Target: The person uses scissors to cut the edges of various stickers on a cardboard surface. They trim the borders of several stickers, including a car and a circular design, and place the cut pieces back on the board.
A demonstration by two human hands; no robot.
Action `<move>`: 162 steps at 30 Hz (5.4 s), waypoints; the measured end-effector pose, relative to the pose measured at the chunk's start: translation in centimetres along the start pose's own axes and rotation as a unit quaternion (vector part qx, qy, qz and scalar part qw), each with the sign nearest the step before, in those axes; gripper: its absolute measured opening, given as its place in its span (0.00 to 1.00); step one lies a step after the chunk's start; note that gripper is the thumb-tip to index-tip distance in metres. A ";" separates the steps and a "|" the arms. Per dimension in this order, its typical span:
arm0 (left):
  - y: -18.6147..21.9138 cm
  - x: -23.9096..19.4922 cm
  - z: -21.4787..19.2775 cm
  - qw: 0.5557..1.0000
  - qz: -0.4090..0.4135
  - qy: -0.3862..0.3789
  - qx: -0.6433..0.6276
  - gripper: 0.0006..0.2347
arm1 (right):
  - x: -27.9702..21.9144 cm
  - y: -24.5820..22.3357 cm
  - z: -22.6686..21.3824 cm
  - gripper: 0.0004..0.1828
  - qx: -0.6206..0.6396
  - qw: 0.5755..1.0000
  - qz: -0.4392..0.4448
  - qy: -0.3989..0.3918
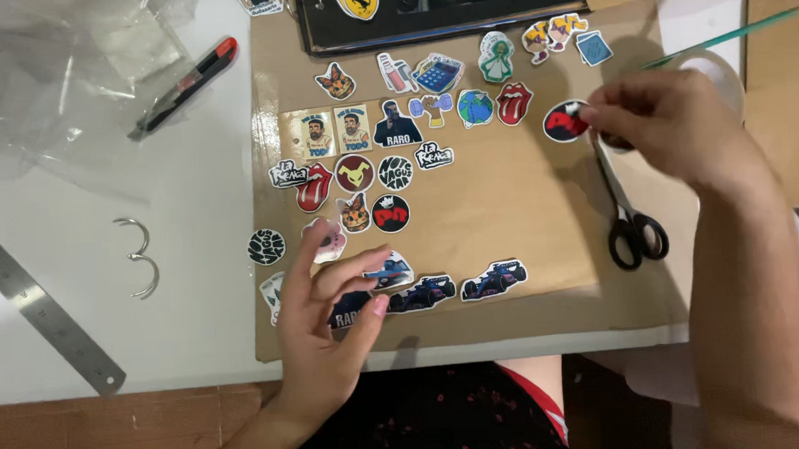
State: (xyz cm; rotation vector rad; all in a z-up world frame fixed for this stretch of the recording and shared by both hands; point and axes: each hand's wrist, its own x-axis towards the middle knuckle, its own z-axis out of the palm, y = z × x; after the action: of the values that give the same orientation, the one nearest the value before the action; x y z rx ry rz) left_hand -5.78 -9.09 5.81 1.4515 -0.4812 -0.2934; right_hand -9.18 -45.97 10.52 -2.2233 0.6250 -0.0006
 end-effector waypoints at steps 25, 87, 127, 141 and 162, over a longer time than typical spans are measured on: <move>-0.7 0.3 -3.6 0.995 -0.010 0.095 -0.022 0.31 | 12.0 7.1 1.3 0.16 -0.347 0.934 0.065 -0.061; 1.4 3.3 4.0 0.958 -0.181 -0.083 -0.205 0.05 | -13.0 7.2 3.9 0.21 -0.335 0.930 0.053 0.142; 3.5 3.1 5.3 0.923 -0.207 -0.095 -0.311 0.08 | -18.0 -1.7 13.4 0.21 0.070 0.958 -0.247 0.126; 4.6 3.5 4.1 0.912 -0.155 -0.172 -0.339 0.27 | -18.2 -2.1 11.4 0.11 0.351 0.911 -0.170 -0.135; 2.0 2.1 2.0 0.946 -0.232 -0.031 -0.226 0.23 | -11.7 4.5 3.1 0.18 -0.215 0.963 0.091 0.132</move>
State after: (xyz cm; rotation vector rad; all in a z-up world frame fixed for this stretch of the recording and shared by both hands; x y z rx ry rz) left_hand -5.13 -11.60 8.15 1.0885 -0.0983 -0.7758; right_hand -20.81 -41.20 7.55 -2.5980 1.0577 -0.0762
